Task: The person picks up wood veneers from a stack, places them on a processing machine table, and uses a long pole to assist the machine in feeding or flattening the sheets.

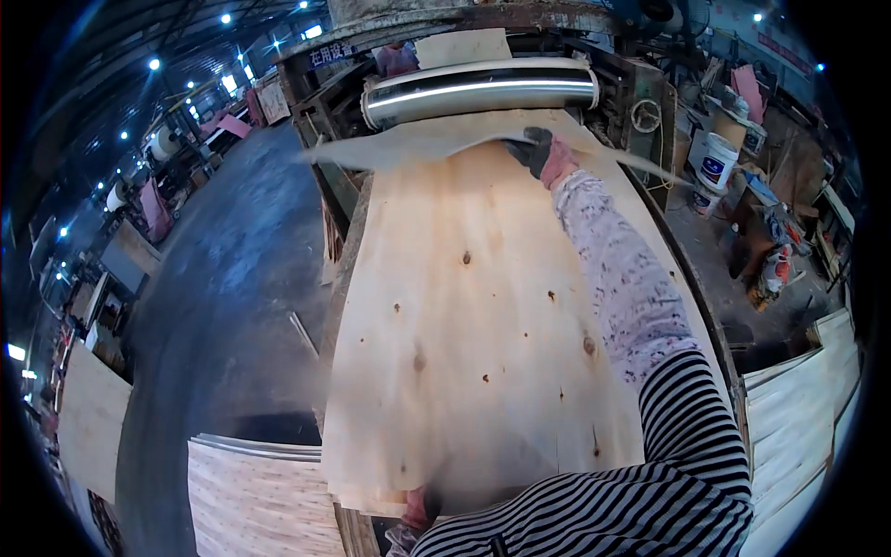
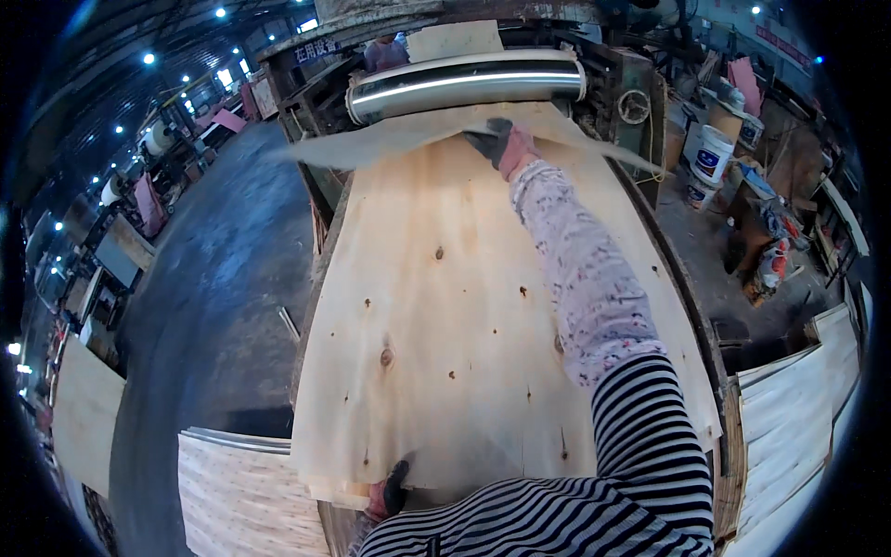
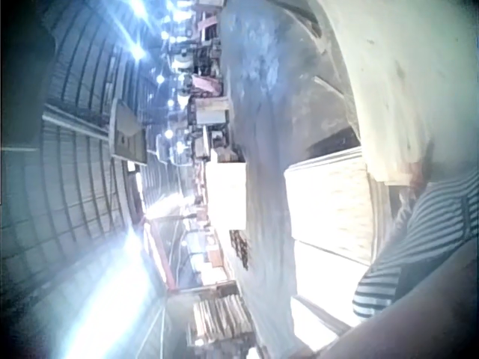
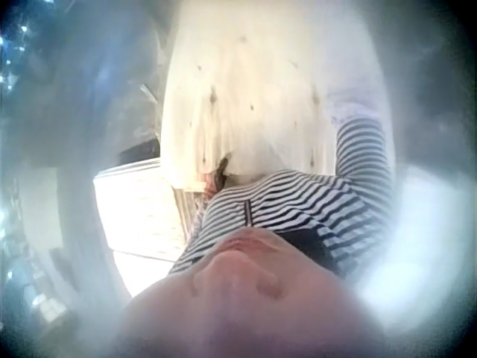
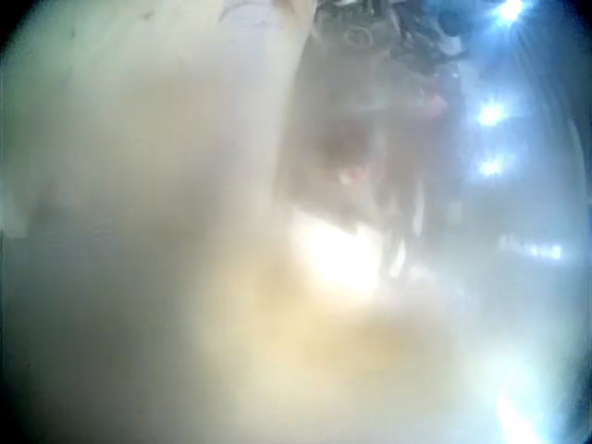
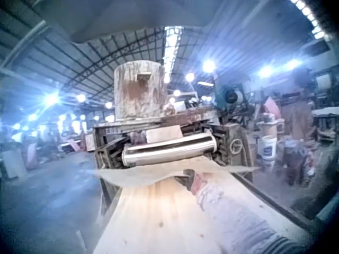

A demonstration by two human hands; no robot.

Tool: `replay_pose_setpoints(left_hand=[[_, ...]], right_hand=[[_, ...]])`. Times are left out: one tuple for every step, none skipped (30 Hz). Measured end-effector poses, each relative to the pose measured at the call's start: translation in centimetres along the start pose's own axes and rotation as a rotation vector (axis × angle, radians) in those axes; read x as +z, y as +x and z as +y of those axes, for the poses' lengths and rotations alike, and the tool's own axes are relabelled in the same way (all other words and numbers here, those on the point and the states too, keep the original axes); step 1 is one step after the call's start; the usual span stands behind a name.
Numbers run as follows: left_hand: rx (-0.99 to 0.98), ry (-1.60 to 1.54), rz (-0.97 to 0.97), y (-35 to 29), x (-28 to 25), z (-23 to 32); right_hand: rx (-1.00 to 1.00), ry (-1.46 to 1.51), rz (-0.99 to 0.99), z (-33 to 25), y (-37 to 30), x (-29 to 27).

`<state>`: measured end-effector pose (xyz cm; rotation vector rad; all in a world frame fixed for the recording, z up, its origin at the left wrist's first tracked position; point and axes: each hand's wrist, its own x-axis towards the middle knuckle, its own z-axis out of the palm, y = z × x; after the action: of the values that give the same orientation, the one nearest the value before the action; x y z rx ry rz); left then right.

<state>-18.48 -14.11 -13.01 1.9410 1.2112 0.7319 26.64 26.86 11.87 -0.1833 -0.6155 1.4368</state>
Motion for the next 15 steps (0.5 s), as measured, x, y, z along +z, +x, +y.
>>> replay_pose_setpoints(left_hand=[[-0.035, -0.018, -0.005, -0.2, 0.0, -0.2], [-0.050, -0.052, -0.016, 0.1, 0.2, 0.0], [-0.063, -0.088, -0.027, 0.5, 0.5, 0.2], [-0.100, -0.175, -0.001, 0.6, 0.6, 1.0], [-0.136, -0.259, 0.031, 0.6, 0.5, 1.8], [-0.185, -0.335, 0.085, 0.4, 0.0, 2.2], [-0.218, -0.414, 0.132, 0.5, -0.4, 2.7], [-0.001, -0.116, 0.146, 0.6, -0.5, 3.1], [0.215, 0.178, 0.153, 0.9, -0.7, 3.6], [0.178, 0.091, 0.145, 2.5, -1.1, 5.3], [0.222, 0.203, 0.154, 3.6, -1.4, 5.8], [0.275, 0.310, 0.164, 4.8, -1.7, 6.3], [0.162, 0.168, 0.148, 6.0, -2.0, 7.6], [0.173, 0.017, 0.178, 7.6, -1.8, 7.9], [0.121, -0.279, 0.173, 8.9, -1.4, 8.3]], right_hand=[[0.039, 0.044, 0.062, 1.4, 1.7, -3.2], [0.061, 0.086, 0.135, 1.3, 2.7, -6.5], [0.080, 0.116, 0.212, 1.1, 2.8, -10.1], [0.123, 0.116, 0.305, 2.1, 2.6, -12.9], [0.168, 0.071, 0.409, 3.1, 1.8, -14.3], [0.280, -0.037, 0.584, 5.5, 0.5, -13.0], [0.394, -0.137, 0.753, 6.8, -1.2, -11.5], [0.384, -0.138, 0.749, 7.0, -3.1, -11.3], [0.282, -0.505, 0.284, 7.1, -5.2, -11.4], [0.168, -0.854, -0.183, 6.7, -7.7, -11.9], [0.244, -0.767, -0.378, 7.8, -10.6, -10.7], [0.325, -0.679, -0.561, 8.3, -13.7, -9.2], [0.557, -0.193, -0.413, 8.6, -17.6, -4.6], [0.737, -0.135, -0.319, 8.7, -20.5, -2.2], [0.914, -0.072, -0.221, 8.8, -23.3, -0.2]])
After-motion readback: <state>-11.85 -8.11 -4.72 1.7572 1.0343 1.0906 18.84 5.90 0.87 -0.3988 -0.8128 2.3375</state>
